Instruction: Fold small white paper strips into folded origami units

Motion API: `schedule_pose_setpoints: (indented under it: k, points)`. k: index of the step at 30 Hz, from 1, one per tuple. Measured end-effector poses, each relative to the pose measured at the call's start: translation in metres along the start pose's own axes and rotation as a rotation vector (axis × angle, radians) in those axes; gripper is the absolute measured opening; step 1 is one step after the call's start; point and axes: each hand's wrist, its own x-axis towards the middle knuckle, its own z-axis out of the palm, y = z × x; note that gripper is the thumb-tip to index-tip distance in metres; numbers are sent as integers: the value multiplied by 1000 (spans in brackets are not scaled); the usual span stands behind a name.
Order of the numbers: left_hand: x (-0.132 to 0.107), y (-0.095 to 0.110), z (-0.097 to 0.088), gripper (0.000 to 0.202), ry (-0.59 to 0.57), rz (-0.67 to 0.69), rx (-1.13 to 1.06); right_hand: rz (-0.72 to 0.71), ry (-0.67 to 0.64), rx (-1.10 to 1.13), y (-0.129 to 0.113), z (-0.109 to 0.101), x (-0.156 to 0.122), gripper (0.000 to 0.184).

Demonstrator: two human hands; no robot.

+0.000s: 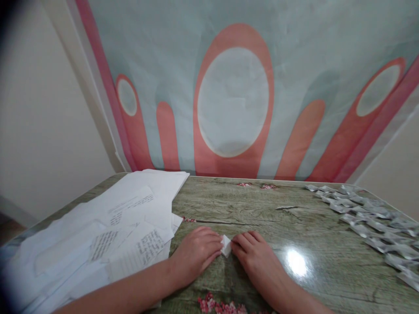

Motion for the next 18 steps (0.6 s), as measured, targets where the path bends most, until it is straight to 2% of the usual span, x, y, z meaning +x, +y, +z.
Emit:
schedule_pose_setpoints:
  k: [5,18]
  points:
    - [-1,-3,-2,15,16,-77,-89,16,8,138,2,-6,2,17]
    - [4,-9,0,11,114,-279,-369,207,34,479,6,3,8,17]
